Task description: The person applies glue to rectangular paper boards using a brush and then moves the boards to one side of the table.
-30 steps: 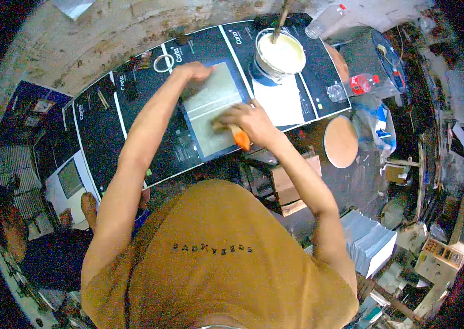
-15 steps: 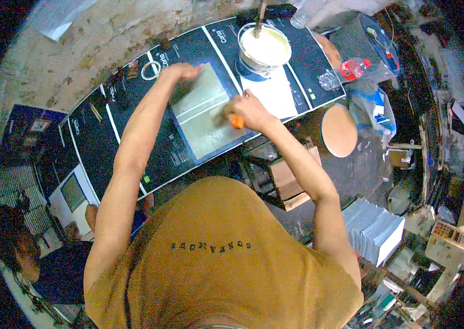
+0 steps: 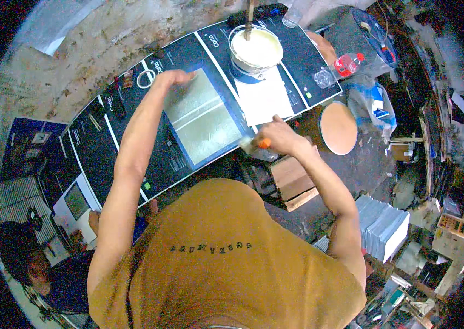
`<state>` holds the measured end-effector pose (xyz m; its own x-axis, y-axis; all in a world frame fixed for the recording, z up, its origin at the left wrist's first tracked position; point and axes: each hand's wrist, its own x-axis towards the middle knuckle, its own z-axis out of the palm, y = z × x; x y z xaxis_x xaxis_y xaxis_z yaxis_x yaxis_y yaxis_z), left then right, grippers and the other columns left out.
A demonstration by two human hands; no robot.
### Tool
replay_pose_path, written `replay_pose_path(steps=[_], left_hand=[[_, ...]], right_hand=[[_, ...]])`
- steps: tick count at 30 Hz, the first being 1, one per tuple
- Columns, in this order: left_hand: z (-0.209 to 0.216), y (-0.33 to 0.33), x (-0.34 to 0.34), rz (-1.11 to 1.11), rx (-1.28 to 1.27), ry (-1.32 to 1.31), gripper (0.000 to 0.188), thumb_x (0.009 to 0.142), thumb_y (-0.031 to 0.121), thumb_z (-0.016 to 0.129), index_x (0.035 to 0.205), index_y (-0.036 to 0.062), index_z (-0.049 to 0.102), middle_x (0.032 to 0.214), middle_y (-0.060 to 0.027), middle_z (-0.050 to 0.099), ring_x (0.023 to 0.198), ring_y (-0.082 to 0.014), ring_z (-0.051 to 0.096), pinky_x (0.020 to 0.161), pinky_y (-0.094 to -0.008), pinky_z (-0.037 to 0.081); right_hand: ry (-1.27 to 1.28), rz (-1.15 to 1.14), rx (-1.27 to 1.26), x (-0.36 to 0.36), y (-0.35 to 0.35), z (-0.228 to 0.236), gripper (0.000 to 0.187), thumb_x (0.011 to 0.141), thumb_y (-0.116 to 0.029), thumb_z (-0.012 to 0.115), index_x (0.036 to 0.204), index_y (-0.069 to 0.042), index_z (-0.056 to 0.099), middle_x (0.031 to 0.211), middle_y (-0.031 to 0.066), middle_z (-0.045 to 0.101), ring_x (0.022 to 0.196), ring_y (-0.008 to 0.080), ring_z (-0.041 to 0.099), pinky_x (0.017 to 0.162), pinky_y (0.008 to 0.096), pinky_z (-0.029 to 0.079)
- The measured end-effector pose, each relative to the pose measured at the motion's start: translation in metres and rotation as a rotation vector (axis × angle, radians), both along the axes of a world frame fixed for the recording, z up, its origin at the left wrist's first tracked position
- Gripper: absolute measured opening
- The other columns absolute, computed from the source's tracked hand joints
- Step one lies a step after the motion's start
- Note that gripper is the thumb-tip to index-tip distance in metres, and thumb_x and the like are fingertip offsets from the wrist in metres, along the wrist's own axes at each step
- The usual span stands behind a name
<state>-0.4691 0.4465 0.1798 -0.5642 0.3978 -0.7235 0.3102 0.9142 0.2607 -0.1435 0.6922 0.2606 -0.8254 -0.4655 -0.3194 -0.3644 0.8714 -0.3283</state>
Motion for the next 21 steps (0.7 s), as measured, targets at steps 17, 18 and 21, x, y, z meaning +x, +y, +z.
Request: replay_pose_path(steps=[17, 18, 21], left_hand=[[0.016, -0.09, 0.282, 0.114, 0.223, 0.44, 0.06, 0.077, 0.034, 0.077, 0.124, 0.0039, 0.055, 0.123, -0.0143, 0.052, 0.12, -0.0345, 0.051, 0.094, -0.0604, 0.041], [0.014, -0.092, 0.285, 0.111, 0.23, 0.44, 0.061, 0.077, 0.033, 0.077, 0.125, 0.0026, 0.055, 0.124, -0.0144, 0.052, 0.119, -0.0341, 0.05, 0.094, -0.0609, 0.041], [0.011, -0.095, 0.288, 0.114, 0.245, 0.439, 0.062, 0.078, 0.032, 0.077, 0.126, 0.0003, 0.054, 0.125, -0.0147, 0.051, 0.119, -0.0334, 0.05, 0.092, -0.0612, 0.04]], right_hand=[[0.292, -0.981, -0.654, -0.001, -0.127, -0.073, 0.041, 0.083, -0.04, 0.074, 0.078, 0.0, 0.065, 0.068, 0.0185, 0.067, 0.065, 0.0288, 0.07, 0.06, 0.0421, 0.053], [0.212, -1.087, -0.644, 0.004, -0.11, -0.071, 0.044, 0.083, -0.043, 0.073, 0.079, 0.0, 0.065, 0.068, 0.0195, 0.067, 0.064, 0.0313, 0.07, 0.059, 0.0435, 0.053], [0.552, -1.117, -0.38, 0.034, -0.011, -0.079, 0.051, 0.087, -0.05, 0.066, 0.067, -0.004, 0.067, 0.057, 0.0143, 0.063, 0.06, 0.0295, 0.071, 0.057, 0.0414, 0.054]])
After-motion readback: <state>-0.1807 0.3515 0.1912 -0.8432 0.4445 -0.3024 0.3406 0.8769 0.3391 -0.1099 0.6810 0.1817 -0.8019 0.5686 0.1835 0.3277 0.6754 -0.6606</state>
